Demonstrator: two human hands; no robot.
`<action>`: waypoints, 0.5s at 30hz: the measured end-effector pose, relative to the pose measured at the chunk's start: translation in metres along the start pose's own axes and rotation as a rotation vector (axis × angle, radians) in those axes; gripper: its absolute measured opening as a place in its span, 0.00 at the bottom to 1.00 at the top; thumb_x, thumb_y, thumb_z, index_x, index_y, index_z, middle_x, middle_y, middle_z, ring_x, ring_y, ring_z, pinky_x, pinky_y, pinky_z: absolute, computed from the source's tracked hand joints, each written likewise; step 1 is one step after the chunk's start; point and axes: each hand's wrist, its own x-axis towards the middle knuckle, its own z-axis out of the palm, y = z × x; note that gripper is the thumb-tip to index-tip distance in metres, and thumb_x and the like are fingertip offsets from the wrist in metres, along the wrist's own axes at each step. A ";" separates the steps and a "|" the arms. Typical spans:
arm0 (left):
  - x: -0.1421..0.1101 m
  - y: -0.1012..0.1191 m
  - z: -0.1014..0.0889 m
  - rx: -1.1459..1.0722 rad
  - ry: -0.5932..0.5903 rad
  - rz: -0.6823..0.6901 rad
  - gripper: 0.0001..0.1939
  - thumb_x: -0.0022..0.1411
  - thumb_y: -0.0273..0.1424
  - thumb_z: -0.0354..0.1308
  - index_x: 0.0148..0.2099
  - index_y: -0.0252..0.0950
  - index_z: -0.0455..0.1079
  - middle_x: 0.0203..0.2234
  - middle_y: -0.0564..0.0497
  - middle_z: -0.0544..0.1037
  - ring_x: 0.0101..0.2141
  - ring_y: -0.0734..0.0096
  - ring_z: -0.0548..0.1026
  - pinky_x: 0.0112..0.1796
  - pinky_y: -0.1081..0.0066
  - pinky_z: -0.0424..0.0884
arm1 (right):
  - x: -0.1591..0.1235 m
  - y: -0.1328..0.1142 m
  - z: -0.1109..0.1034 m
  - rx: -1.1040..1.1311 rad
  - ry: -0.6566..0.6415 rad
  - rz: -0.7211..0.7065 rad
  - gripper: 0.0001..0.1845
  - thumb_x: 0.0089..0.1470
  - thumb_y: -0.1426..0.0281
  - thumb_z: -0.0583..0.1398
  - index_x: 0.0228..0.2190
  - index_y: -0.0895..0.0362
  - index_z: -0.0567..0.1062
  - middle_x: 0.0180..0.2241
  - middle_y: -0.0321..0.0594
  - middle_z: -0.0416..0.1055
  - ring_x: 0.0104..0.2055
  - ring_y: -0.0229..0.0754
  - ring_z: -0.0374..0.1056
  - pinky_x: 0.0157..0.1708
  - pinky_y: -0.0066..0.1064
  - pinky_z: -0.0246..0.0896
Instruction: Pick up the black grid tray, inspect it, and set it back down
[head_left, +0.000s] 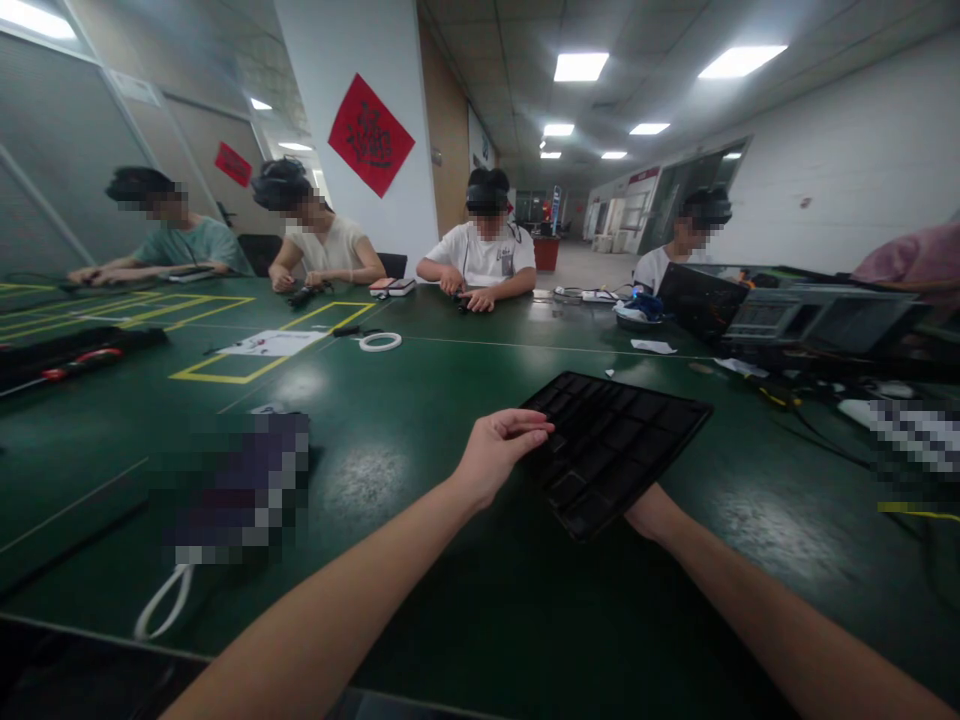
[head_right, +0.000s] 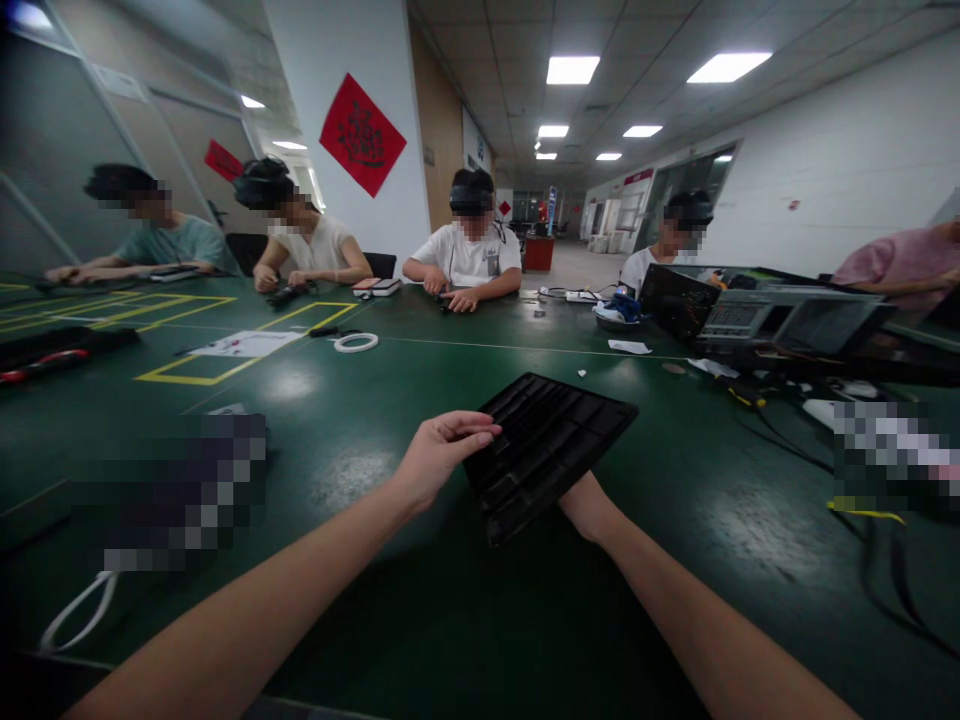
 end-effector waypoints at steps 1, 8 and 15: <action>0.000 -0.001 0.000 0.007 -0.002 0.004 0.13 0.45 0.27 0.67 0.36 0.32 0.74 0.32 0.47 0.81 0.37 0.67 0.78 0.45 0.65 0.69 | 0.000 0.000 0.000 0.005 -0.001 0.006 0.27 0.46 0.56 0.64 0.48 0.48 0.72 0.55 0.38 0.66 0.57 0.49 0.61 0.60 0.50 0.50; 0.003 -0.010 -0.003 0.132 -0.053 0.075 0.12 0.49 0.28 0.65 0.39 0.33 0.74 0.35 0.46 0.81 0.38 0.66 0.77 0.45 0.62 0.71 | -0.001 -0.004 0.002 -0.031 0.043 0.018 0.28 0.41 0.54 0.66 0.45 0.49 0.74 0.53 0.40 0.67 0.56 0.51 0.62 0.59 0.51 0.50; 0.001 -0.003 -0.008 0.686 -0.106 0.446 0.12 0.60 0.27 0.54 0.44 0.38 0.76 0.36 0.47 0.78 0.39 0.67 0.74 0.43 0.63 0.70 | 0.000 0.001 0.001 0.056 0.053 0.016 0.27 0.42 0.54 0.66 0.45 0.48 0.74 0.52 0.39 0.69 0.55 0.50 0.63 0.59 0.51 0.52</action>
